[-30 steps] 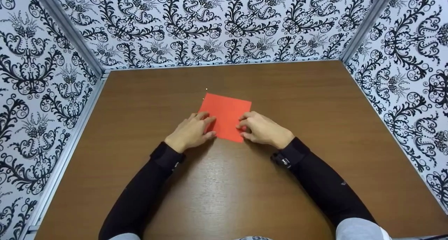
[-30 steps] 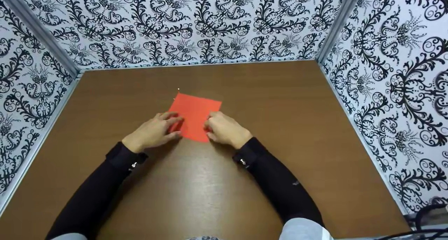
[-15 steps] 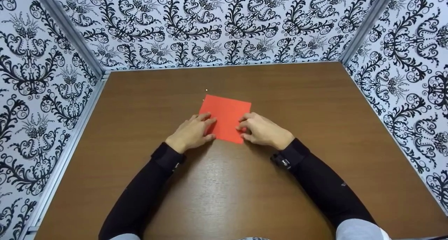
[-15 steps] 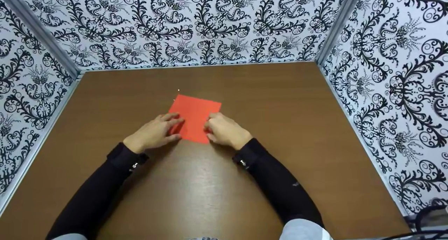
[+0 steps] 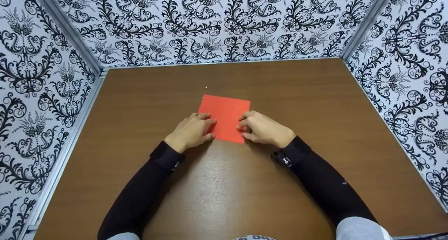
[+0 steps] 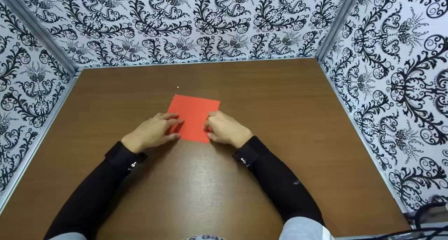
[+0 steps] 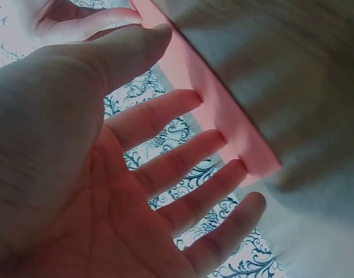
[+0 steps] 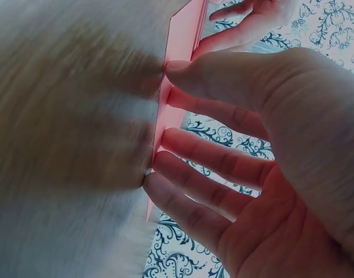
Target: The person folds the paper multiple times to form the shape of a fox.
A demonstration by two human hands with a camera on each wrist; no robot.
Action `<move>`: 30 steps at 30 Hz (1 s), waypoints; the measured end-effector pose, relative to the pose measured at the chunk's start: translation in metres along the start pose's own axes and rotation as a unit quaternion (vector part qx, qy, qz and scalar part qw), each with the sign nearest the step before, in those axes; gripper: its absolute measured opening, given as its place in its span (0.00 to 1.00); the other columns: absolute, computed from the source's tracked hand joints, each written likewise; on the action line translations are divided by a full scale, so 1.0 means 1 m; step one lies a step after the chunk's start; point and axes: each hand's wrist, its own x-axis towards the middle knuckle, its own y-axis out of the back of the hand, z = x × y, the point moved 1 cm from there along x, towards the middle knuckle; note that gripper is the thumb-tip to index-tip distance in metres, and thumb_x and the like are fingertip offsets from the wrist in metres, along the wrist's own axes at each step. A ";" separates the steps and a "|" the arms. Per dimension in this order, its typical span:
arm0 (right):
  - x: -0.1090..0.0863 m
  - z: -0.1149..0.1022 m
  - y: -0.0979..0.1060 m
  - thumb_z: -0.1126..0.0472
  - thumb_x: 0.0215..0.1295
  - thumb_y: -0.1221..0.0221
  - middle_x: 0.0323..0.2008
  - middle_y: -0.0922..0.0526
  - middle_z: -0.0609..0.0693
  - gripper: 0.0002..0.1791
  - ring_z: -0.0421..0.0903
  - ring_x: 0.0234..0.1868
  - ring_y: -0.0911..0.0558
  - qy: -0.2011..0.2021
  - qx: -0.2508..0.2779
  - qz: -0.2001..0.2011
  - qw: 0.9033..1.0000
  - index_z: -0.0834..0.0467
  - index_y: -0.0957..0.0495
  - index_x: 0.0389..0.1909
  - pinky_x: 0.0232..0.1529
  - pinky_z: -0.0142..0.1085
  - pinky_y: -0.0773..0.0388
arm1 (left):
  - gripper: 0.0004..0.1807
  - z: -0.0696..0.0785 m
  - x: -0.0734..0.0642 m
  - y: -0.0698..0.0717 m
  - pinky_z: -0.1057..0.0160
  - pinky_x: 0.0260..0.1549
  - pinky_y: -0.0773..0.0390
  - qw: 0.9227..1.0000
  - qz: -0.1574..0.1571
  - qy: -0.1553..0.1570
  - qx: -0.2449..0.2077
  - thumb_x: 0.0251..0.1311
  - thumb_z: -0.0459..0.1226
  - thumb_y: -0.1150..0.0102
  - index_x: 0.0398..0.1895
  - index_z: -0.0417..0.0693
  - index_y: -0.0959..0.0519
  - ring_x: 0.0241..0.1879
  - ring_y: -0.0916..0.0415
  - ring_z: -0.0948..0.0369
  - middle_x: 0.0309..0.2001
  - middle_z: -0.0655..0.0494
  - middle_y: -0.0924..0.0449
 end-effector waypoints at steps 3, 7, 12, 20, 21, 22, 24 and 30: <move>0.000 -0.001 0.000 0.64 0.77 0.25 0.60 0.10 0.63 0.08 0.60 0.61 0.09 0.000 0.005 -0.006 1.000 0.62 0.06 0.52 0.64 0.52 0.09 | 0.32 0.004 -0.002 0.003 0.30 0.82 0.24 1.000 -0.001 0.001 0.005 0.83 0.51 0.30 0.83 0.51 0.19 0.83 0.26 0.34 0.85 0.39 0.24; -0.001 -0.002 0.001 0.64 0.77 0.24 0.60 0.10 0.62 0.08 0.59 0.58 0.10 0.005 0.005 -0.010 1.000 0.61 0.06 0.51 0.61 0.52 0.09 | 0.30 0.007 -0.002 0.005 0.31 0.80 0.21 1.000 0.006 0.001 0.001 0.82 0.51 0.29 0.80 0.49 0.16 0.81 0.24 0.34 0.83 0.38 0.22; -0.001 -0.007 0.003 0.65 0.75 0.24 0.57 0.09 0.61 0.06 0.57 0.53 0.10 0.020 0.003 -0.012 1.000 0.61 0.05 0.48 0.56 0.50 0.08 | 0.35 0.001 0.002 0.002 0.26 0.81 0.25 1.000 0.015 0.013 -0.018 0.84 0.52 0.31 0.87 0.50 0.23 0.86 0.29 0.32 0.87 0.37 0.27; -0.003 -0.016 0.006 0.65 0.75 0.24 0.54 0.08 0.59 0.06 0.56 0.53 0.09 0.035 -0.002 -0.022 0.999 0.59 0.05 0.48 0.55 0.50 0.08 | 0.37 -0.012 0.009 -0.003 0.25 0.81 0.26 0.999 0.018 0.017 -0.021 0.85 0.50 0.35 0.90 0.47 0.28 0.88 0.32 0.31 0.90 0.36 0.34; -0.003 -0.018 0.007 0.65 0.75 0.24 0.54 0.08 0.59 0.06 0.56 0.53 0.09 0.032 0.001 -0.022 0.999 0.59 0.05 0.49 0.56 0.50 0.08 | 0.37 -0.013 0.009 -0.004 0.25 0.81 0.26 0.999 0.017 0.015 -0.023 0.85 0.50 0.35 0.89 0.47 0.28 0.88 0.32 0.31 0.90 0.36 0.34; -0.003 -0.019 0.007 0.65 0.75 0.24 0.54 0.08 0.59 0.07 0.56 0.53 0.08 0.030 0.000 -0.020 0.999 0.60 0.05 0.50 0.55 0.49 0.07 | 0.37 -0.015 0.010 -0.004 0.25 0.82 0.26 0.999 0.016 0.015 -0.026 0.85 0.50 0.36 0.89 0.47 0.28 0.88 0.32 0.31 0.91 0.36 0.34; -0.004 -0.021 0.007 0.64 0.76 0.24 0.54 0.09 0.59 0.07 0.56 0.53 0.08 0.029 0.000 -0.012 1.000 0.61 0.06 0.50 0.55 0.49 0.07 | 0.37 -0.017 0.011 -0.005 0.25 0.82 0.27 0.999 0.015 0.013 -0.032 0.85 0.50 0.36 0.90 0.48 0.28 0.88 0.33 0.30 0.91 0.37 0.35; -0.006 -0.027 0.005 0.66 0.76 0.25 0.52 0.10 0.60 0.07 0.56 0.52 0.09 0.040 -0.001 0.011 0.999 0.62 0.07 0.50 0.55 0.48 0.07 | 0.37 -0.023 0.014 -0.007 0.27 0.84 0.28 0.999 0.013 0.001 -0.041 0.86 0.50 0.36 0.90 0.47 0.28 0.89 0.33 0.32 0.92 0.36 0.36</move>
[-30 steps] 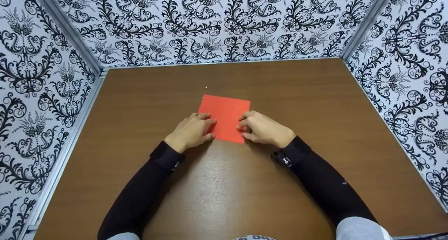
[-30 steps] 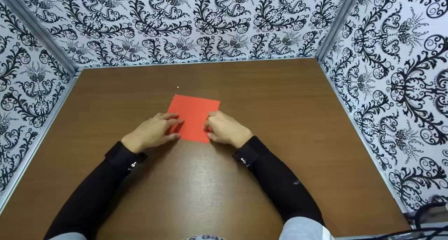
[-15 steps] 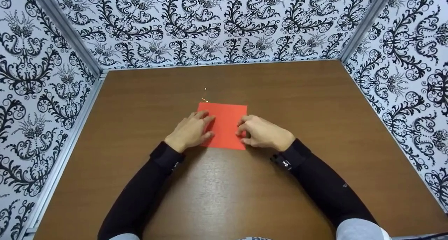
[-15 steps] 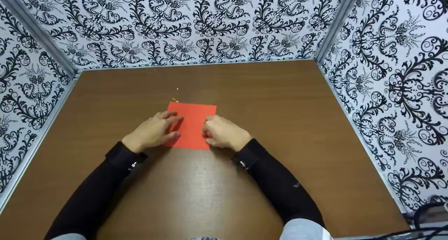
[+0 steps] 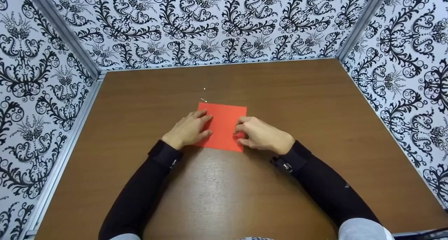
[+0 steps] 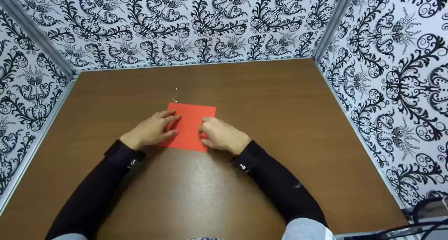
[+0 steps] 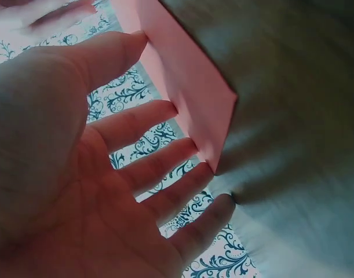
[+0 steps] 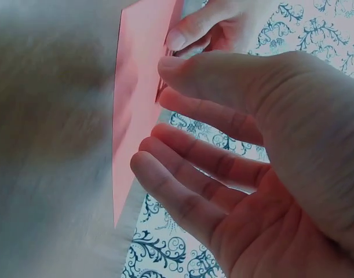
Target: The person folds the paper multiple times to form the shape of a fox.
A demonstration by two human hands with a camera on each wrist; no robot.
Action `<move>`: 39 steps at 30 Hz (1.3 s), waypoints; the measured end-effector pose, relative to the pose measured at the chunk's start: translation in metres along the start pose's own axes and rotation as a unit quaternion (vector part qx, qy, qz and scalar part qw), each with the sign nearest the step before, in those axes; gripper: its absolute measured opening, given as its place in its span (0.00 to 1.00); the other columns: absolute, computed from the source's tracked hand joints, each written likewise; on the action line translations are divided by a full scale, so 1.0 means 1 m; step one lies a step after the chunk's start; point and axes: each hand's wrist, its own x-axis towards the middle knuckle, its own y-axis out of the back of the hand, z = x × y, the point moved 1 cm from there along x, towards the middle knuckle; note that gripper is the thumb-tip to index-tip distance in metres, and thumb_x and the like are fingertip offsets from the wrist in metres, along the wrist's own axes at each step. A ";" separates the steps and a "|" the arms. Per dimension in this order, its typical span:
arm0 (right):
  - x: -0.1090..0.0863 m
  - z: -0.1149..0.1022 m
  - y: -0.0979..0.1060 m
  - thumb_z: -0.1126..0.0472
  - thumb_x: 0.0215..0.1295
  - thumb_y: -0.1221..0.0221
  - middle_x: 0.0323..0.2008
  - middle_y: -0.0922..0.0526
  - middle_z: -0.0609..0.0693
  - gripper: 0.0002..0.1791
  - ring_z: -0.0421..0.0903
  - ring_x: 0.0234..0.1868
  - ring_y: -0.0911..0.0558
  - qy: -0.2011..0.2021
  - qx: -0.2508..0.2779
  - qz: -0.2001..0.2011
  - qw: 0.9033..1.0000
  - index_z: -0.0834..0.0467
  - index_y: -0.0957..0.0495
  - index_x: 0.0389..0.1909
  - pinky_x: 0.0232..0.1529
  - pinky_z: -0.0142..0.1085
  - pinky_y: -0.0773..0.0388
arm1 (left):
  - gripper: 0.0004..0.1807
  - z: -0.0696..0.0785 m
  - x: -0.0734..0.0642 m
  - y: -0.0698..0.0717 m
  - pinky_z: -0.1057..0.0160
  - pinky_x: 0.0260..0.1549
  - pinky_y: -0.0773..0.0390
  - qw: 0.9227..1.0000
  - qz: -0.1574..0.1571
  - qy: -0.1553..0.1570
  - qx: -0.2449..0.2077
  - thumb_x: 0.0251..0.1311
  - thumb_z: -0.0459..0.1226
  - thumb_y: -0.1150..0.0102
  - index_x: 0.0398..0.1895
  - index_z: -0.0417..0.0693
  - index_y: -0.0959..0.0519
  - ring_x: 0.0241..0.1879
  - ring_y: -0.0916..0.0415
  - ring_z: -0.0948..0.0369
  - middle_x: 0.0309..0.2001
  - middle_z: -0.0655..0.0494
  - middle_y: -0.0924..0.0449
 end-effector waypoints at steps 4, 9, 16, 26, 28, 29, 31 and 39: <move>-0.002 -0.002 -0.004 0.66 0.76 0.25 0.51 0.10 0.59 0.06 0.55 0.51 0.09 0.000 0.005 -0.006 1.000 0.62 0.07 0.50 0.55 0.47 0.07 | 0.37 -0.002 0.002 -0.001 0.30 0.86 0.29 1.000 0.002 -0.014 -0.008 0.85 0.49 0.35 0.89 0.45 0.28 0.89 0.33 0.34 0.91 0.35 0.35; -0.003 -0.003 -0.010 0.67 0.76 0.24 0.50 0.10 0.59 0.06 0.54 0.51 0.09 0.001 0.009 -0.014 1.000 0.62 0.07 0.49 0.54 0.47 0.07 | 0.36 -0.005 0.001 -0.001 0.33 0.88 0.31 1.000 -0.003 -0.022 -0.018 0.85 0.48 0.34 0.89 0.45 0.27 0.89 0.34 0.34 0.92 0.35 0.36; 0.000 -0.003 -0.014 0.68 0.74 0.24 0.48 0.10 0.59 0.04 0.53 0.49 0.10 -0.001 0.007 -0.003 1.000 0.62 0.07 0.46 0.54 0.47 0.09 | 0.37 -0.008 0.002 0.002 0.34 0.89 0.32 0.999 0.001 -0.026 -0.022 0.84 0.47 0.34 0.89 0.44 0.27 0.90 0.36 0.33 0.92 0.36 0.37; -0.002 -0.007 -0.016 0.67 0.74 0.24 0.48 0.11 0.59 0.05 0.55 0.50 0.10 -0.005 -0.004 0.003 1.000 0.63 0.06 0.46 0.53 0.48 0.08 | 0.37 0.010 -0.007 0.003 0.31 0.87 0.30 1.000 -0.012 0.004 -0.007 0.85 0.47 0.34 0.90 0.44 0.29 0.91 0.38 0.34 0.92 0.35 0.38; -0.002 -0.006 -0.016 0.67 0.74 0.24 0.48 0.11 0.59 0.04 0.55 0.49 0.10 -0.003 -0.006 0.007 1.000 0.63 0.07 0.46 0.53 0.48 0.08 | 0.37 0.015 -0.008 0.004 0.31 0.87 0.30 1.000 -0.014 0.006 -0.006 0.85 0.47 0.33 0.90 0.43 0.29 0.91 0.37 0.34 0.92 0.34 0.37; -0.001 -0.006 -0.016 0.68 0.74 0.24 0.48 0.11 0.59 0.04 0.55 0.49 0.10 -0.002 -0.007 0.009 1.000 0.63 0.07 0.46 0.53 0.48 0.08 | 0.37 0.017 -0.009 0.004 0.32 0.87 0.29 1.000 -0.014 0.007 -0.006 0.85 0.47 0.33 0.89 0.43 0.28 0.91 0.37 0.34 0.92 0.34 0.37; -0.001 -0.007 -0.014 0.68 0.73 0.24 0.47 0.11 0.59 0.04 0.55 0.49 0.10 -0.003 -0.004 0.010 1.000 0.63 0.07 0.45 0.53 0.48 0.08 | 0.37 0.019 -0.009 0.004 0.32 0.87 0.29 1.000 -0.013 0.009 -0.005 0.85 0.47 0.33 0.90 0.44 0.29 0.90 0.36 0.35 0.92 0.35 0.37; 0.001 -0.004 -0.014 0.66 0.75 0.24 0.48 0.12 0.59 0.05 0.55 0.49 0.10 -0.007 0.001 0.002 1.000 0.62 0.07 0.46 0.54 0.48 0.08 | 0.37 0.016 -0.007 0.004 0.33 0.88 0.30 1.000 -0.011 0.004 -0.015 0.85 0.47 0.33 0.89 0.42 0.28 0.90 0.35 0.33 0.92 0.34 0.37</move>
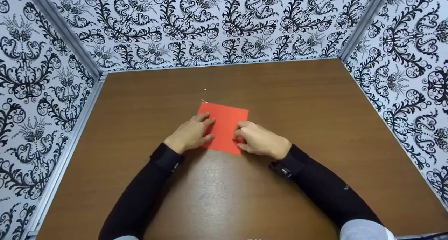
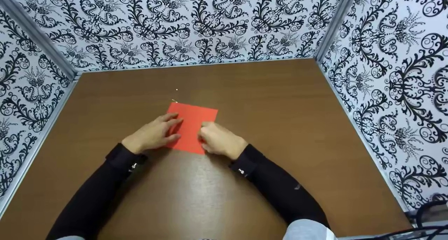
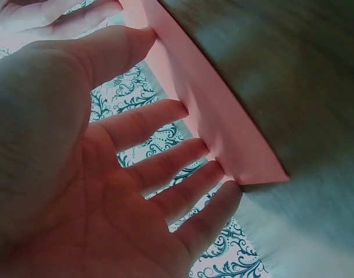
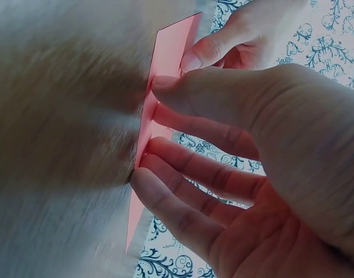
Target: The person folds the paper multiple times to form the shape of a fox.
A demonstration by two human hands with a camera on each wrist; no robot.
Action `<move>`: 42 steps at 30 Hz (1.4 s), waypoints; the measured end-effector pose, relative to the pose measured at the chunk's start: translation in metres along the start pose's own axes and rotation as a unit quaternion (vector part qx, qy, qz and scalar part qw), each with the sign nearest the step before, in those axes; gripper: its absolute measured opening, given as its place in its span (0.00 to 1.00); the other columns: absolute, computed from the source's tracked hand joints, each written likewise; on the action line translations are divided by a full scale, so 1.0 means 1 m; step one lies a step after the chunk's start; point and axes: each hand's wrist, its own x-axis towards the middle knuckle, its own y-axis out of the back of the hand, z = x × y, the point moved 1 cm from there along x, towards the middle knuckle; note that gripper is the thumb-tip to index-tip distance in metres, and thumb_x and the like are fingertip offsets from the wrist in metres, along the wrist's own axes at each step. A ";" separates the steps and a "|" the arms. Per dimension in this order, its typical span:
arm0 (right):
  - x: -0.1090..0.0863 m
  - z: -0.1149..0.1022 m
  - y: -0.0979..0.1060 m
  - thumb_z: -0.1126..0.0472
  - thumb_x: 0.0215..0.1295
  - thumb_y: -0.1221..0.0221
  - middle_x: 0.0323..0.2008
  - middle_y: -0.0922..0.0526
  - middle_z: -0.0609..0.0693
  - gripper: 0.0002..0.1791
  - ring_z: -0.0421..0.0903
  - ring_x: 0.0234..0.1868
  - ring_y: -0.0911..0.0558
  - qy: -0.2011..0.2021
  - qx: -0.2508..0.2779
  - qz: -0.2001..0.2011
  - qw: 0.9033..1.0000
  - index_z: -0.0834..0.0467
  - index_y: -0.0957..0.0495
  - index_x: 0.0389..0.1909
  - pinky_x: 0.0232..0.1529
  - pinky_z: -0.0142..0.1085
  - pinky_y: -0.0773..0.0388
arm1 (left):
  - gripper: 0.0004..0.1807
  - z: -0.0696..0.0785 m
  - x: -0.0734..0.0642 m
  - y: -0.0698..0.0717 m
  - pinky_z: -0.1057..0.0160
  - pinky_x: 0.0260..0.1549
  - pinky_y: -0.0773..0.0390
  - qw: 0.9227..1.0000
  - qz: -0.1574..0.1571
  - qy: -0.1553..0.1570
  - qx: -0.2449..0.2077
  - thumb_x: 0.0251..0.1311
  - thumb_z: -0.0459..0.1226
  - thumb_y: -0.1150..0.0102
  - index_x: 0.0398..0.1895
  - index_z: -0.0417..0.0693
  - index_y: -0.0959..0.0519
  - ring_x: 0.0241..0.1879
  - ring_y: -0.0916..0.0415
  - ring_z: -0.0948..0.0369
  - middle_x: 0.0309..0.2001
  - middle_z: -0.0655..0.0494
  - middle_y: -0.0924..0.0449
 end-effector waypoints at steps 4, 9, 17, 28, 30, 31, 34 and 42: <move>0.001 -0.001 0.001 0.66 0.75 0.24 0.48 0.12 0.59 0.06 0.54 0.49 0.10 0.004 0.003 -0.001 1.000 0.63 0.07 0.48 0.54 0.48 0.08 | 0.37 -0.004 0.000 0.000 0.33 0.88 0.32 1.000 -0.002 -0.005 -0.008 0.84 0.47 0.33 0.89 0.43 0.28 0.90 0.37 0.31 0.92 0.34 0.38; 0.000 -0.004 0.005 0.67 0.73 0.23 0.48 0.12 0.59 0.06 0.54 0.48 0.11 0.013 -0.004 0.012 1.000 0.63 0.08 0.46 0.53 0.47 0.09 | 0.37 -0.010 0.003 -0.001 0.34 0.90 0.34 1.000 -0.007 -0.016 -0.013 0.84 0.48 0.34 0.88 0.42 0.27 0.92 0.39 0.34 0.93 0.35 0.39; -0.001 -0.004 0.006 0.67 0.73 0.23 0.47 0.12 0.58 0.05 0.53 0.49 0.10 0.014 -0.001 0.013 1.000 0.63 0.08 0.45 0.52 0.46 0.08 | 0.37 -0.015 0.008 0.000 0.36 0.91 0.34 0.999 -0.011 -0.030 -0.017 0.83 0.48 0.34 0.88 0.42 0.27 0.93 0.41 0.39 0.93 0.37 0.40; -0.003 -0.002 0.002 0.66 0.73 0.22 0.47 0.11 0.59 0.06 0.54 0.49 0.10 -0.002 0.021 -0.001 1.000 0.63 0.07 0.47 0.53 0.47 0.07 | 0.36 -0.014 0.012 -0.001 0.37 0.88 0.29 0.999 -0.003 -0.025 -0.020 0.82 0.49 0.31 0.86 0.44 0.24 0.93 0.39 0.40 0.92 0.39 0.36; -0.003 -0.002 0.002 0.66 0.73 0.22 0.47 0.11 0.58 0.06 0.54 0.50 0.10 -0.004 0.018 -0.001 1.000 0.62 0.06 0.47 0.53 0.47 0.07 | 0.35 -0.014 0.016 0.000 0.37 0.87 0.28 0.999 0.005 -0.023 -0.022 0.82 0.49 0.30 0.85 0.43 0.24 0.92 0.37 0.40 0.91 0.38 0.34; -0.003 -0.002 0.002 0.66 0.73 0.22 0.48 0.11 0.58 0.06 0.54 0.50 0.10 -0.005 0.017 -0.001 1.000 0.62 0.06 0.47 0.53 0.47 0.07 | 0.35 -0.014 0.018 0.000 0.37 0.86 0.26 0.999 0.010 -0.021 -0.022 0.82 0.48 0.30 0.85 0.44 0.23 0.91 0.36 0.39 0.90 0.38 0.33; -0.003 -0.002 0.001 0.66 0.74 0.22 0.48 0.11 0.58 0.06 0.54 0.50 0.10 -0.005 0.016 -0.003 1.000 0.62 0.06 0.47 0.54 0.47 0.07 | 0.34 -0.017 0.023 0.003 0.37 0.85 0.24 0.999 0.026 -0.008 -0.021 0.82 0.47 0.30 0.84 0.43 0.23 0.89 0.33 0.39 0.88 0.37 0.29; -0.004 -0.004 0.001 0.65 0.77 0.24 0.46 0.12 0.59 0.04 0.53 0.47 0.11 0.002 0.023 -0.007 1.000 0.61 0.07 0.47 0.50 0.46 0.09 | 0.31 -0.031 0.046 0.016 0.33 0.71 0.14 0.997 0.070 0.043 -0.014 0.79 0.45 0.30 0.78 0.39 0.19 0.77 0.22 0.35 0.77 0.36 0.20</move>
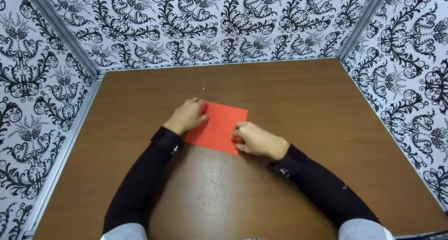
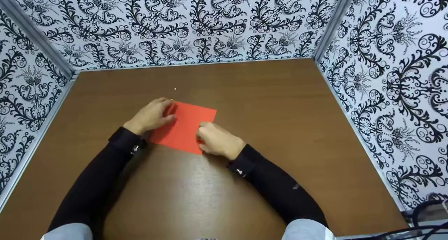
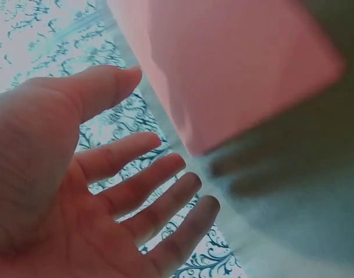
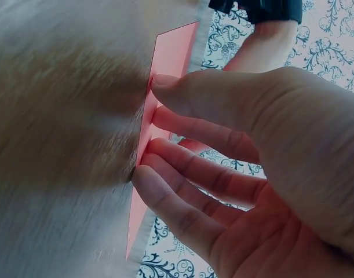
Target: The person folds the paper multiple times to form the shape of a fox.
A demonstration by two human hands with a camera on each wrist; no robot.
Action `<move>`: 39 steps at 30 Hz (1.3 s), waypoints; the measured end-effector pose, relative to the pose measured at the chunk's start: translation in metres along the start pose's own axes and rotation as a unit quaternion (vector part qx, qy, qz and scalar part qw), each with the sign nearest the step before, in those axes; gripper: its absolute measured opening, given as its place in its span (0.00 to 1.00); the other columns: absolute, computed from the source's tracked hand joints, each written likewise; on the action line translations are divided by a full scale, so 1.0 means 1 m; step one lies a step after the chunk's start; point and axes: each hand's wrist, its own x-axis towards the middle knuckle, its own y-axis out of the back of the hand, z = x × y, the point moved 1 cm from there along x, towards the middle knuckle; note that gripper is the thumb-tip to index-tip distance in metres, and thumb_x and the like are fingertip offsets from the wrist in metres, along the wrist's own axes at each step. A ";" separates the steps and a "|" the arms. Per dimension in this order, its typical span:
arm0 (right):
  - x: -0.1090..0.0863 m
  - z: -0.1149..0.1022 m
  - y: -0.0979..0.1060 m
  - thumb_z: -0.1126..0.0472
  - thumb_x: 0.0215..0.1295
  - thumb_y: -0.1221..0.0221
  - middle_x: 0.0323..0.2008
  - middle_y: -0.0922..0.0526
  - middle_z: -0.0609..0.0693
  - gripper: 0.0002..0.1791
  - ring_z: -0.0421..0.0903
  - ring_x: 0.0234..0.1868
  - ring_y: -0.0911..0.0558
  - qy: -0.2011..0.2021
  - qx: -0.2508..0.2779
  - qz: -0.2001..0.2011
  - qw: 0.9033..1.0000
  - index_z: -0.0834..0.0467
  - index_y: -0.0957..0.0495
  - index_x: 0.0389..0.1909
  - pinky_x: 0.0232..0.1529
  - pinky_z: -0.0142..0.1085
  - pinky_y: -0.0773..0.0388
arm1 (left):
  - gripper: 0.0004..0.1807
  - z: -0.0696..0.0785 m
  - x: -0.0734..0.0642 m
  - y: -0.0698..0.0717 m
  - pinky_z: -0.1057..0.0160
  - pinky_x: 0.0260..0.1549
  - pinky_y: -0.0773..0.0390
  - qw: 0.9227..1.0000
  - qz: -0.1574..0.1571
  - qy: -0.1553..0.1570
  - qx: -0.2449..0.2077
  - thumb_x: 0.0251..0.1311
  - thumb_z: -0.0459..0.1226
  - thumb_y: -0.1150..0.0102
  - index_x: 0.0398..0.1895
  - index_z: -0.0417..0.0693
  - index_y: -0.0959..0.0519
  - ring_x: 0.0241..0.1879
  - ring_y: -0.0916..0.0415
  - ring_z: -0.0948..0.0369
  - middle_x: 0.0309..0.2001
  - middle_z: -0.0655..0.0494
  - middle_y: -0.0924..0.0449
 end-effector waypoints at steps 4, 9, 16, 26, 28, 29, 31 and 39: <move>-0.001 0.001 -0.001 0.65 0.77 0.24 0.46 0.12 0.60 0.05 0.54 0.47 0.11 0.003 0.002 0.003 1.000 0.61 0.07 0.48 0.49 0.46 0.09 | 0.33 -0.008 0.010 0.000 0.32 0.72 0.15 0.999 -0.003 0.038 0.008 0.80 0.46 0.30 0.81 0.39 0.21 0.79 0.23 0.35 0.79 0.37 0.21; -0.001 0.002 -0.001 0.65 0.76 0.24 0.45 0.12 0.59 0.05 0.53 0.47 0.11 0.009 0.000 0.010 1.000 0.61 0.07 0.47 0.49 0.45 0.09 | 0.34 -0.012 0.018 0.003 0.32 0.74 0.17 0.999 -0.003 0.048 0.020 0.81 0.47 0.30 0.81 0.38 0.20 0.80 0.24 0.34 0.80 0.37 0.22; -0.001 0.001 0.002 0.65 0.76 0.23 0.46 0.12 0.60 0.05 0.54 0.47 0.11 0.010 -0.003 0.011 1.000 0.62 0.07 0.47 0.50 0.47 0.09 | 0.32 -0.009 0.022 0.006 0.30 0.71 0.15 0.999 0.000 0.046 0.020 0.79 0.48 0.27 0.77 0.39 0.16 0.78 0.24 0.35 0.79 0.39 0.20; 0.000 0.001 0.000 0.65 0.76 0.24 0.46 0.12 0.59 0.06 0.53 0.46 0.11 0.001 -0.011 0.002 1.000 0.62 0.07 0.48 0.50 0.46 0.08 | 0.29 -0.013 0.021 0.005 0.34 0.70 0.14 0.999 0.008 0.033 0.020 0.77 0.46 0.25 0.72 0.38 0.12 0.74 0.21 0.34 0.75 0.38 0.16; 0.000 0.001 0.000 0.65 0.75 0.23 0.46 0.12 0.59 0.06 0.52 0.45 0.11 0.000 -0.015 0.001 1.000 0.62 0.07 0.47 0.49 0.45 0.08 | 0.28 -0.014 0.021 0.005 0.35 0.70 0.14 0.999 0.013 0.029 0.024 0.76 0.46 0.25 0.71 0.38 0.12 0.73 0.21 0.34 0.74 0.38 0.15; 0.000 0.001 0.000 0.66 0.74 0.23 0.46 0.12 0.59 0.06 0.52 0.45 0.11 0.001 -0.016 0.003 1.000 0.62 0.07 0.47 0.48 0.44 0.08 | 0.29 -0.014 0.021 0.004 0.36 0.70 0.14 0.999 0.014 0.028 0.024 0.76 0.46 0.25 0.72 0.38 0.13 0.73 0.20 0.34 0.74 0.38 0.15; 0.000 0.002 -0.001 0.66 0.74 0.23 0.46 0.12 0.59 0.06 0.52 0.45 0.11 0.004 -0.017 0.006 1.000 0.63 0.07 0.47 0.47 0.44 0.08 | 0.31 -0.015 0.022 0.004 0.36 0.71 0.14 0.999 0.015 0.029 0.023 0.75 0.46 0.25 0.74 0.38 0.14 0.73 0.21 0.34 0.74 0.38 0.15; -0.001 0.012 -0.009 0.63 0.75 0.23 0.44 0.14 0.56 0.06 0.50 0.45 0.12 0.033 -0.008 0.027 0.999 0.62 0.08 0.46 0.48 0.43 0.09 | 0.29 -0.015 0.029 0.005 0.38 0.76 0.17 1.000 0.016 0.017 0.005 0.76 0.42 0.24 0.75 0.39 0.14 0.76 0.21 0.35 0.75 0.38 0.15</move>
